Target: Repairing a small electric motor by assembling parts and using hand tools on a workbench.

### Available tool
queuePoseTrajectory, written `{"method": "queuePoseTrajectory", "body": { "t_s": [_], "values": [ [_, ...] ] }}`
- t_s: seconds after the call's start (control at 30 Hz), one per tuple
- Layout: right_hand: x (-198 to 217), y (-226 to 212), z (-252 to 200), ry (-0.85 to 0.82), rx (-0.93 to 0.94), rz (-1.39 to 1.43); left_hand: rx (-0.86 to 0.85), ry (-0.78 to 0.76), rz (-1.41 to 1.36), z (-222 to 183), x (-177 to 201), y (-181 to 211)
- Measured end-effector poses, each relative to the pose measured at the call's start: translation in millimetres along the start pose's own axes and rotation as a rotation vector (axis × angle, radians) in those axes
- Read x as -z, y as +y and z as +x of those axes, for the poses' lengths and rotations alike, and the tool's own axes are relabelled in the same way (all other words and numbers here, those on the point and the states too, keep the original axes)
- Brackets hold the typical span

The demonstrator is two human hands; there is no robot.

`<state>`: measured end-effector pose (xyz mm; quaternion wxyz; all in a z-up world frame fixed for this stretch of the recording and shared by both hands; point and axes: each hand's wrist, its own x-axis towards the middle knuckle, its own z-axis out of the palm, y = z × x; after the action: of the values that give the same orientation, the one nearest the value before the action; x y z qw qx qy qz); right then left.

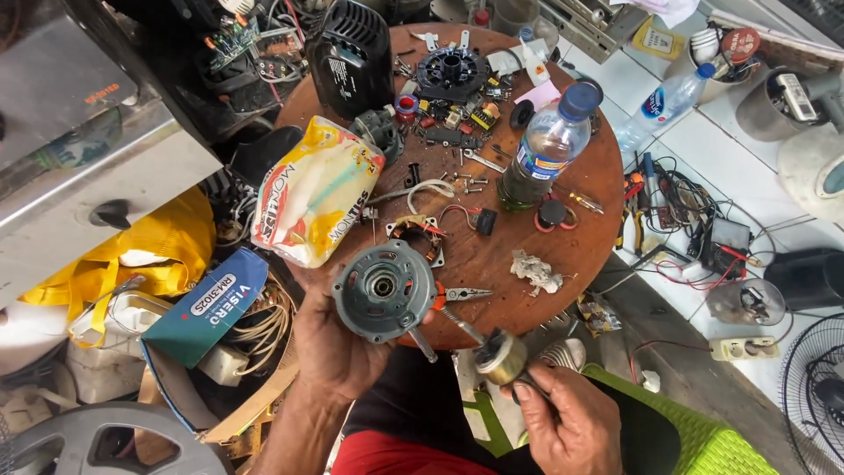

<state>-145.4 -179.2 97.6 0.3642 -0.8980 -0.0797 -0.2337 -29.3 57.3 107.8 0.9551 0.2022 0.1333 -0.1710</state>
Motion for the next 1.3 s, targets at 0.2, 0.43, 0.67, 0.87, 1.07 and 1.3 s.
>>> {"method": "queuePoseTrajectory", "body": {
  "t_s": [0.2,0.43,0.67,0.87,1.07,1.3],
  "values": [
    [-10,-10,16,-0.043,0.182,-0.179,-0.055,0.126,-0.016,7,46,-28],
    [-19,-7,19,-0.070,0.186,-0.174,-0.062,0.063,0.045,6,48,-33],
    [-17,-16,29,-0.063,0.261,-0.262,-0.148,-0.022,0.526,7,34,-29],
    [-14,-23,34,-0.019,0.364,-0.394,-0.142,0.029,0.697,4,24,-33],
    [-10,-7,19,-0.138,0.209,-0.320,-0.143,0.034,0.827,7,30,-39],
    [-15,3,2,-0.088,0.192,-0.301,-0.156,-0.039,0.925,13,28,-38]
  ]
}}
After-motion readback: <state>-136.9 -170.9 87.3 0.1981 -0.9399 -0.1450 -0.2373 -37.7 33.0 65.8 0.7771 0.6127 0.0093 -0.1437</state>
